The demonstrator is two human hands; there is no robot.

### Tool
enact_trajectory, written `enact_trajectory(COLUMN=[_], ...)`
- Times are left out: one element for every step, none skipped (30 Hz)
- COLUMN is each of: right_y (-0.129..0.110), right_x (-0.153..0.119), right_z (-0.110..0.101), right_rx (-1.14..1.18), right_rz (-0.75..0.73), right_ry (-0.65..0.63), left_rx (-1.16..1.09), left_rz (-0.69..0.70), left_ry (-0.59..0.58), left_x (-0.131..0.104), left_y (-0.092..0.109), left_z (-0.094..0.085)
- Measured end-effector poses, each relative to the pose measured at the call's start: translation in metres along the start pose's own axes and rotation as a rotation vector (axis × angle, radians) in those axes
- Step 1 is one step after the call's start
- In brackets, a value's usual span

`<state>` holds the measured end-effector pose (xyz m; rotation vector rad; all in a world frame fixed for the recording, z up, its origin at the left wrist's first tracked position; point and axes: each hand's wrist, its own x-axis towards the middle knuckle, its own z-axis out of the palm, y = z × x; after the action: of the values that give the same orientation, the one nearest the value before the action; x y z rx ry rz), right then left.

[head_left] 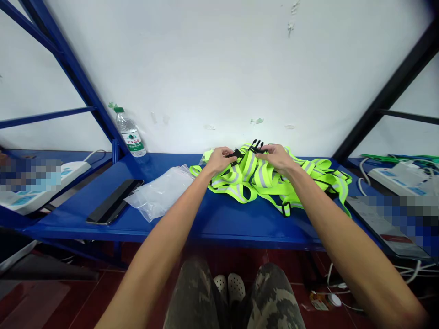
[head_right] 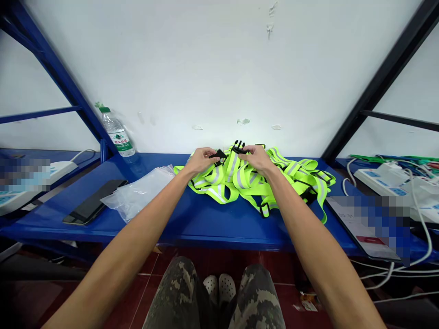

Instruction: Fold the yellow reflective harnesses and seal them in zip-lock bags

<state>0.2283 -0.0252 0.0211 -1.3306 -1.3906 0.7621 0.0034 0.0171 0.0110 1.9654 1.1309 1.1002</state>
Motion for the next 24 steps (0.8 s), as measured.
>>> enact_trajectory(right_y=[0.004, 0.007, 0.011, 0.014, 0.016, 0.018, 0.02, 0.021, 0.021, 0.021, 0.021, 0.021, 0.02, 0.02, 0.021, 0.021, 0.022, 0.023, 0.024, 0.024, 0.024, 0.024, 0.023, 0.022], right_x=[-0.002, -0.003, -0.004, -0.005, -0.006, -0.007, -0.008, -0.009, -0.01, -0.011, -0.012, -0.012, -0.012, -0.012, -0.012, -0.011, -0.011, -0.011, -0.011, -0.011, -0.013, -0.015, -0.017, -0.019], right_z=[0.001, 0.003, 0.005, 0.007, 0.009, 0.011, 0.012, 0.013, 0.014, 0.015, 0.015, 0.016, 0.016, 0.016, 0.016, 0.016, 0.016, 0.016, 0.016, 0.015, 0.015, 0.015, 0.016, 0.016], right_rx=[0.06, 0.116, 0.165, 0.208, 0.244, 0.273, 0.294, 0.312, 0.332, 0.356, 0.382, 0.402, 0.412, 0.408, 0.391, 0.364, 0.324, 0.268, 0.195, 0.112, 0.027, -0.05, -0.112, -0.156], right_rz=[0.005, 0.002, -0.001, -0.002, 0.005, 0.016, 0.033, 0.051, 0.069, 0.088, 0.107, 0.118, 0.116, 0.099, 0.067, 0.018, -0.047, -0.123, -0.201, -0.276, -0.341, -0.392, -0.425, -0.445], right_ry=[0.009, 0.022, 0.037, 0.052, 0.067, 0.075, 0.075, 0.065, 0.046, 0.024, 0.002, -0.012, -0.006, 0.022, 0.072, 0.139, 0.213, 0.28, 0.331, 0.357, 0.366, 0.365, 0.36, 0.356], left_rx=[-0.02, -0.032, -0.036, -0.036, -0.03, -0.013, 0.012, 0.039, 0.061, 0.072, 0.068, 0.047, 0.008, -0.046, -0.11, -0.18, -0.253, -0.323, -0.386, -0.435, -0.466, -0.478, -0.479, -0.476], left_rz=[0.016, 0.033, 0.053, 0.077, 0.103, 0.124, 0.139, 0.149, 0.155, 0.16, 0.168, 0.176, 0.176, 0.161, 0.132, 0.094, 0.053, 0.018, -0.003, -0.006, 0.001, 0.012, 0.019, 0.02], left_ry=[-0.012, -0.021, -0.027, -0.025, -0.01, 0.012, 0.04, 0.07, 0.103, 0.133, 0.159, 0.178, 0.191, 0.2, 0.206, 0.204, 0.194, 0.175, 0.153, 0.131, 0.111, 0.093, 0.076, 0.053], left_x=[-0.003, -0.007, -0.011, -0.014, -0.017, -0.02, -0.022, -0.023, -0.024, -0.024, -0.023, -0.022, -0.021, -0.02, -0.018, -0.017, -0.017, -0.016, -0.016, -0.017, -0.017, -0.018, -0.018, -0.019], left_y=[-0.004, -0.007, -0.01, -0.012, -0.013, -0.014, -0.015, -0.015, -0.015, -0.015, -0.015, -0.014, -0.014, -0.014, -0.015, -0.015, -0.014, -0.014, -0.013, -0.013, -0.012, -0.011, -0.01, -0.01], left_z=[0.003, 0.005, 0.007, 0.008, 0.008, 0.008, 0.007, 0.007, 0.006, 0.005, 0.004, 0.004, 0.003, 0.003, 0.002, 0.001, 0.0, -0.001, -0.002, -0.003, -0.004, -0.004, -0.005, -0.005])
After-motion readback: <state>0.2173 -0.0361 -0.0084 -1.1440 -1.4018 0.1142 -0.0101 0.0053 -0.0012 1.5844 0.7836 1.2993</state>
